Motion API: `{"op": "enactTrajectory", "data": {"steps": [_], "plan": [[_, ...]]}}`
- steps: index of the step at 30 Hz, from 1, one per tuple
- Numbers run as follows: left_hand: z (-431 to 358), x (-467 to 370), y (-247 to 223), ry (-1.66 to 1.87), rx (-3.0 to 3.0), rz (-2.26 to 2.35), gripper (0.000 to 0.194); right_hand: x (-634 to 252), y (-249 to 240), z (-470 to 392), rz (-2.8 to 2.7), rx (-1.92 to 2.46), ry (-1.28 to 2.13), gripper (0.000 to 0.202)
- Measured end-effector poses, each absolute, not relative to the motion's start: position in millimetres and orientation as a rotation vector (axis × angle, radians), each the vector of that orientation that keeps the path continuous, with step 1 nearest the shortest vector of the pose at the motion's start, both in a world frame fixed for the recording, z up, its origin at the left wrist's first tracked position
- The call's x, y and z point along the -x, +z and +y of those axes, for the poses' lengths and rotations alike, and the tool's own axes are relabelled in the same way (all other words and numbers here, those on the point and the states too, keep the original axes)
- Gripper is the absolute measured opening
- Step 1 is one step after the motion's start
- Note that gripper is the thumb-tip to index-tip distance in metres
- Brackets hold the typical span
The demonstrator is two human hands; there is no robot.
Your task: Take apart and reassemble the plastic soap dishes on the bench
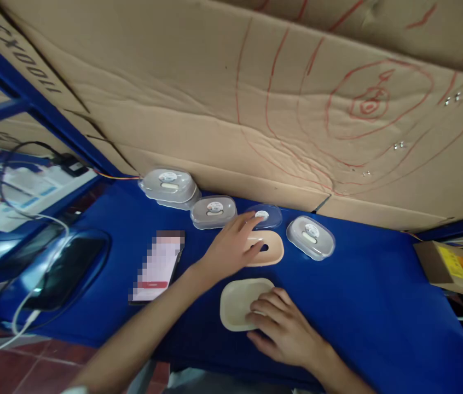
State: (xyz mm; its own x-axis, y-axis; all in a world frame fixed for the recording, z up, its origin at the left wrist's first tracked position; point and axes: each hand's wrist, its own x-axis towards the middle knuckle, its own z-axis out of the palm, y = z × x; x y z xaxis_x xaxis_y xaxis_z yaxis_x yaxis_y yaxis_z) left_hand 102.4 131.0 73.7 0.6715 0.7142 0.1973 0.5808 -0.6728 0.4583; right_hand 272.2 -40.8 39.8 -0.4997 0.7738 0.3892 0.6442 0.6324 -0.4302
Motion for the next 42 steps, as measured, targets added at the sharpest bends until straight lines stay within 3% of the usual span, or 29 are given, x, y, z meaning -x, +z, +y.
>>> {"op": "enactTrajectory", "data": {"steps": [6, 10, 16, 19, 24, 28, 32, 36, 40, 42], "plan": [[203.5, -171.7, 56.9, 0.375, -2.517, 1.116, 0.07, -267.2, 28.2, -41.4, -2.33, 1.121, 0.301, 0.017], [204.0, -168.4, 46.3, 0.367, -2.511, 1.098, 0.066, -272.9, 28.6, -43.4, -2.346, 1.209, 0.339, 0.019], [148.5, -120.5, 67.1, 0.49, -2.554, 0.959, 0.051, -271.7, 36.5, -46.1, -2.381, 1.216, 0.41, 0.022], [97.7, -86.0, 67.9, 0.561, -2.499, 0.843, 0.058, -284.4, 41.5, -41.9, -2.304, 1.206, 0.335, 0.027], [22.7, -44.4, 37.3, 0.406, -2.366, 0.962, 0.089, -312.7, 32.6, -24.5, -2.18, 1.557, 0.119, 0.049], [-2.8, -34.2, 14.1, 0.511, -2.263, 1.077, 0.087, -314.7, 23.8, -14.0, -2.178, 1.649, 0.065, 0.04], [-1.8, -35.3, 8.0, 0.602, -2.17, 1.135, 0.107, -311.4, 31.8, -17.4, -2.105, 1.591, 0.097, 0.029], [9.2, -39.2, 11.7, 0.68, -2.137, 1.123, 0.124, -308.5, 46.9, -31.1, -2.176, 1.447, 0.264, 0.033], [18.3, -39.1, 13.5, 0.63, -2.171, 1.078, 0.119, -294.6, 56.4, -44.2, -2.327, 1.314, 0.438, 0.043], [21.2, -36.9, 13.2, 0.578, -2.212, 1.056, 0.114, -289.5, 60.4, -46.4, -2.365, 1.296, 0.505, 0.039]]}}
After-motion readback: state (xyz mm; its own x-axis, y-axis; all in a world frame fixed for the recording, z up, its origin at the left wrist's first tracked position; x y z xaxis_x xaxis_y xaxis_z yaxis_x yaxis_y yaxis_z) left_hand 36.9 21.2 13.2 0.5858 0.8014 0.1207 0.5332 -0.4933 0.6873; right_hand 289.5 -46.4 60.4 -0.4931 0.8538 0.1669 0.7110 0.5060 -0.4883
